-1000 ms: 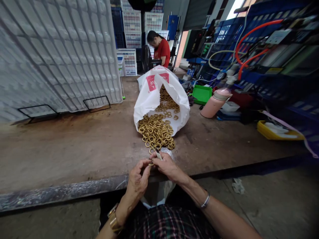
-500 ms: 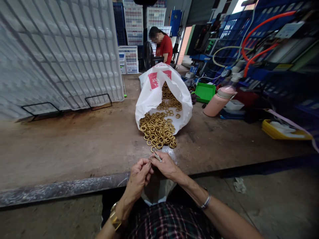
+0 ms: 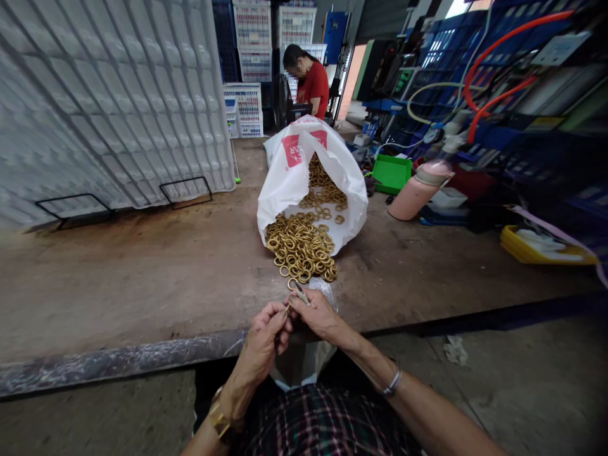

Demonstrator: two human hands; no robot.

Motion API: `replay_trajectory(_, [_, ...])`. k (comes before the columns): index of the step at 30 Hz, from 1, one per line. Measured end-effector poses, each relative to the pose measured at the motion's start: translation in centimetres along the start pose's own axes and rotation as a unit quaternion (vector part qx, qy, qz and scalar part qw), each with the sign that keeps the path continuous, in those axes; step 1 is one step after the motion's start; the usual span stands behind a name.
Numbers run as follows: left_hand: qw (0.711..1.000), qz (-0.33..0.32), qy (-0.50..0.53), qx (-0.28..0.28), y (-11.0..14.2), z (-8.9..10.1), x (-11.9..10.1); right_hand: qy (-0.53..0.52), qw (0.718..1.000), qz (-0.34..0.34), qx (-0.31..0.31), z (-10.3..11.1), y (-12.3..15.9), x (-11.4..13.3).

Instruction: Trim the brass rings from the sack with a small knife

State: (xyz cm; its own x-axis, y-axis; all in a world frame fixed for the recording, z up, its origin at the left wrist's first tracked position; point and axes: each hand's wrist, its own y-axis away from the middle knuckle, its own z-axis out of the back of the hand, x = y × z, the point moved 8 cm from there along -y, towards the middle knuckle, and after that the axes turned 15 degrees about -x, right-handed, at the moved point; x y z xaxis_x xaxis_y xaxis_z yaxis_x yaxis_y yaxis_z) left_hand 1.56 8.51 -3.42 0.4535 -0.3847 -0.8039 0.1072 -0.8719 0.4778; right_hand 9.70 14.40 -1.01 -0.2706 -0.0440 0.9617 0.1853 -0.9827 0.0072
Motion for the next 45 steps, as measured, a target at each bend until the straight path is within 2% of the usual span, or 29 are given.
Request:
replay_trajectory(3, [1.000,-0.005,0.005,-0.003,0.0,0.2,0.0,0.027,0.999,0.012,-0.029,0.4,-0.2,-0.5])
replay_trajectory(5, [1.000,-0.018,0.004,-0.014,-0.2,0.4,0.0,0.093,0.993,0.051,-0.043,0.6,-0.1,-0.6])
replay_trajectory(9, [0.998,-0.045,-0.015,-0.048,-0.4,1.1,-0.1,0.242,0.956,0.164,0.010,-0.3,1.0,-0.2])
replay_trajectory(12, [0.995,-0.061,-0.038,-0.068,-0.6,1.4,-0.2,0.299,0.933,0.198,0.035,-0.9,1.7,-0.5])
replay_trajectory(15, [0.992,-0.074,-0.057,-0.081,-0.8,1.7,-0.3,0.337,0.920,0.195,0.045,-1.2,1.8,-0.9])
replay_trajectory(19, [0.993,-0.080,-0.058,-0.070,-0.4,1.6,-0.4,0.392,0.903,0.169,0.049,-1.2,1.2,-1.4])
replay_trajectory(24, [0.999,-0.037,-0.008,0.019,1.8,-0.2,-0.9,0.445,0.886,0.132,0.009,0.2,-0.2,-1.1])
replay_trajectory(26, [0.999,-0.023,0.037,0.033,2.1,-0.6,-1.3,0.442,0.887,0.135,-0.004,0.5,-0.4,-0.9])
replay_trajectory(31, [0.995,-0.002,0.100,-0.012,0.8,0.5,-0.9,0.425,0.891,0.155,-0.044,0.5,-0.6,-0.8])
replay_trajectory(38, [0.986,0.038,0.153,-0.058,0.2,2.0,-0.4,0.509,0.851,0.122,-0.042,-0.1,-1.3,-1.2])
replay_trajectory(42, [0.975,0.086,0.200,-0.052,0.0,2.1,-0.1,0.493,0.860,0.123,-0.046,0.0,-1.5,-1.4])
replay_trajectory(45, [0.965,0.103,0.228,-0.075,-0.4,2.6,0.3,0.404,0.904,0.128,-0.051,0.4,-1.5,-1.1])
